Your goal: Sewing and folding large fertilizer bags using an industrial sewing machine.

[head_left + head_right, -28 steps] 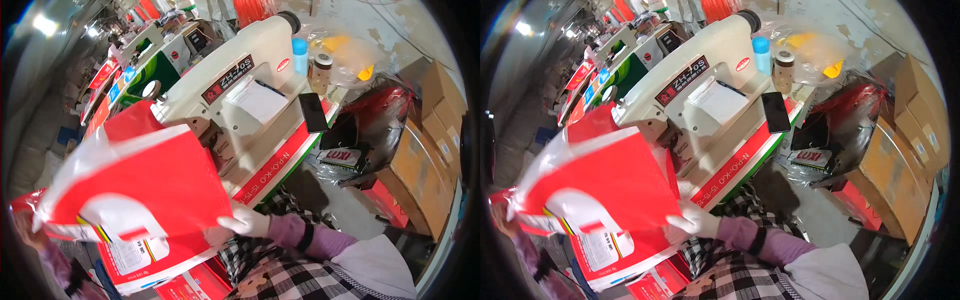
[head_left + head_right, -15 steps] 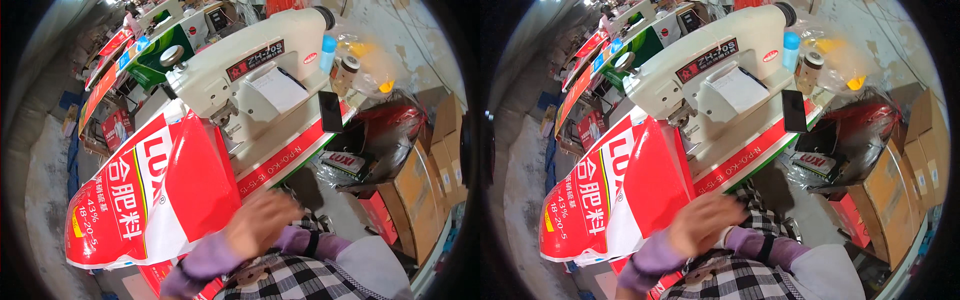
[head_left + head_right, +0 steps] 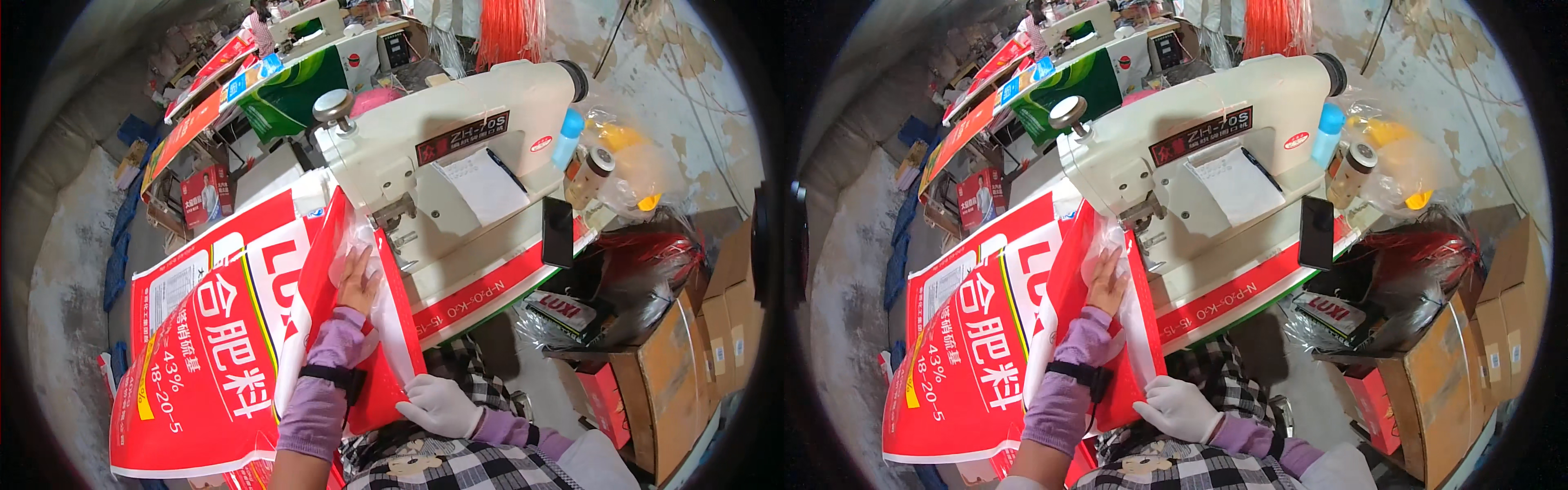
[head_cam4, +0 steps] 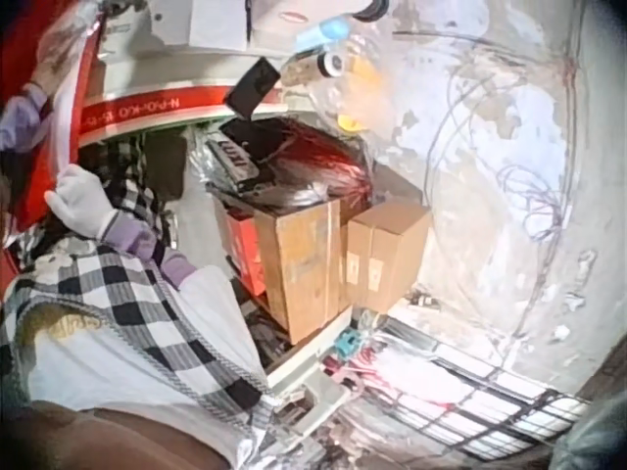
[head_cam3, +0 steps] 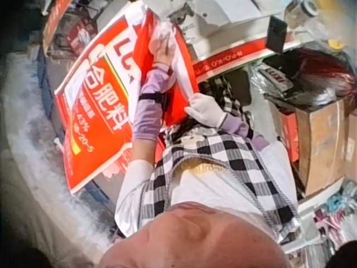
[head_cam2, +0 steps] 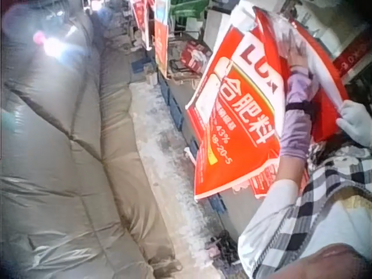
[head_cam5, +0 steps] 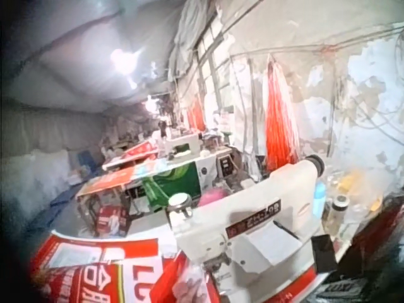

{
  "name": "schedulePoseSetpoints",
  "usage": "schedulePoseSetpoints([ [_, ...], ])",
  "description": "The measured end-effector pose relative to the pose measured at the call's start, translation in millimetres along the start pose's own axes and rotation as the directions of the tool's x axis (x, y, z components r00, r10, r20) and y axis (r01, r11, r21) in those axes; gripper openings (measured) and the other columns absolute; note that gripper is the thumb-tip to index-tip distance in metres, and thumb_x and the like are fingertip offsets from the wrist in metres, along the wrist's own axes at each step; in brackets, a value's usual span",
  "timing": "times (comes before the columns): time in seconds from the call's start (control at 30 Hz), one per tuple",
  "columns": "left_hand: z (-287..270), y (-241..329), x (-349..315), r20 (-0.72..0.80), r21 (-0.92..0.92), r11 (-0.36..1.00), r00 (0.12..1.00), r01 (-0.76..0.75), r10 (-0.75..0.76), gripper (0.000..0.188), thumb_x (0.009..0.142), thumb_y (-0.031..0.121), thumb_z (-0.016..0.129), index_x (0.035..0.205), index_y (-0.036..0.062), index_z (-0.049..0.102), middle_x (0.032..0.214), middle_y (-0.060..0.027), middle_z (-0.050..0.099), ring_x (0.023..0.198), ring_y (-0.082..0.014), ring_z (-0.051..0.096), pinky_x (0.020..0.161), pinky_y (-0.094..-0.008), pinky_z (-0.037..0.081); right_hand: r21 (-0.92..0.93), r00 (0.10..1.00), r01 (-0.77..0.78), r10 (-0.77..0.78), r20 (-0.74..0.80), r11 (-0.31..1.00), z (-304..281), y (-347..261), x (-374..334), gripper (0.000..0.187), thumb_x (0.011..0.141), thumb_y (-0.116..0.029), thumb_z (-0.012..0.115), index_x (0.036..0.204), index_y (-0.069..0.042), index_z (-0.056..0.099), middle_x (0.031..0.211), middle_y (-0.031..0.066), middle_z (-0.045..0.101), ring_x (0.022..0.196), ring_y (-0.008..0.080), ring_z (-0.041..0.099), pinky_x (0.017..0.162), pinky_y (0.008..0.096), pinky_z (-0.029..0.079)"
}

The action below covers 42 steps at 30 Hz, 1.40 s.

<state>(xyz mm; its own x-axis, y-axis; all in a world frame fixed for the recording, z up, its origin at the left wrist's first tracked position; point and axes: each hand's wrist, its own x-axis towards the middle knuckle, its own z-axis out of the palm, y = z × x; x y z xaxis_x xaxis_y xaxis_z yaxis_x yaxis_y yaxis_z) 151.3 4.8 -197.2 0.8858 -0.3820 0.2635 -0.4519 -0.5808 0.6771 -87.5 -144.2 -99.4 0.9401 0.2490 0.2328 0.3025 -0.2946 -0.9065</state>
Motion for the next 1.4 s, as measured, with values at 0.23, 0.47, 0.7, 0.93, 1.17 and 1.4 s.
schedulePoseSetpoints([
  [0.23, 15, 64, -68, 0.199, 0.226, 0.971, 0.973, 0.074, -0.120, 0.048, 0.090, 0.025, 0.052, 0.137, 0.0173, 0.044, 0.153, -0.0238, 0.014, 0.135, -0.0518, 0.020, 0.108, -0.0597, 0.024, -0.107, 1.000, 0.005, -0.003, 0.013, 0.994, 7, 58, -23, 0.020, 0.087, -0.018, 0.060, 0.074, -0.004, 0.065, 0.079, 0.0103, 0.064, 0.081, 0.0250, 0.062, 0.073, 0.0347, 0.051],
  [0.47, -175, 138, -232, 0.153, 0.532, 0.839, 0.988, -0.112, 0.035, 0.061, 0.071, 0.031, 0.074, 0.125, 0.0128, 0.052, 0.139, -0.0187, 0.044, 0.128, -0.0400, 0.041, 0.106, -0.0554, 0.029, -0.049, 0.988, -0.149, 0.150, 0.023, 0.988, -12, 91, -4, 0.020, 0.087, -0.020, 0.061, 0.085, 0.000, 0.066, 0.083, 0.0135, 0.065, 0.082, 0.0271, 0.063, 0.074, 0.0340, 0.050],
  [0.7, -270, -16, -257, -0.031, 0.826, 0.502, 0.911, 0.255, -0.412, 0.057, 0.070, 0.009, 0.065, 0.125, 0.0061, 0.053, 0.108, -0.0187, 0.062, 0.105, -0.0368, 0.057, 0.086, -0.0431, 0.048, 0.420, 0.949, -0.293, 0.314, 0.019, 0.859, 27, 83, 25, 0.033, 0.085, -0.028, 0.065, 0.104, -0.002, 0.066, 0.098, 0.0142, 0.068, 0.092, 0.0223, 0.066, 0.085, 0.0351, 0.049],
  [0.93, -271, -148, -168, -0.073, 0.802, 0.529, 0.925, 0.276, -0.372, 0.076, 0.063, 0.017, 0.070, 0.135, 0.0169, 0.046, 0.111, -0.0149, 0.063, 0.099, -0.0326, 0.063, 0.077, -0.0449, 0.051, -0.376, 0.979, -0.066, 0.133, 0.155, 0.924, 29, 22, 144, 0.042, 0.090, -0.040, 0.058, 0.085, 0.000, 0.068, 0.069, 0.0191, 0.064, 0.063, 0.0367, 0.063, 0.056, 0.0429, 0.051],
  [1.17, -320, -203, -356, -0.047, -0.996, 0.069, -0.306, -0.062, -0.951, 0.043, 0.097, 0.039, 0.043, 0.128, 0.0095, 0.051, 0.114, -0.0096, 0.060, 0.106, -0.0267, 0.057, 0.091, -0.0457, 0.047, -0.026, 0.796, 0.401, -0.334, 0.505, 0.916, 132, -21, 106, 0.040, 0.082, -0.026, 0.064, 0.111, 0.000, 0.056, 0.120, 0.0210, 0.054, 0.112, 0.0338, 0.056, 0.089, 0.0411, 0.048],
  [1.4, -221, -21, -568, -0.278, -0.799, 0.204, -0.047, 0.566, -0.959, 0.041, 0.089, 0.034, 0.064, 0.106, -0.0025, 0.061, 0.091, -0.0136, 0.066, 0.080, -0.0222, 0.063, 0.075, -0.0380, 0.051, -0.550, 0.946, 0.144, -0.278, -0.168, 0.822, 106, 51, 180, 0.055, 0.072, 0.000, 0.062, 0.126, 0.002, 0.051, 0.123, 0.0234, 0.055, 0.108, 0.0366, 0.057, 0.096, 0.0426, 0.046],
])
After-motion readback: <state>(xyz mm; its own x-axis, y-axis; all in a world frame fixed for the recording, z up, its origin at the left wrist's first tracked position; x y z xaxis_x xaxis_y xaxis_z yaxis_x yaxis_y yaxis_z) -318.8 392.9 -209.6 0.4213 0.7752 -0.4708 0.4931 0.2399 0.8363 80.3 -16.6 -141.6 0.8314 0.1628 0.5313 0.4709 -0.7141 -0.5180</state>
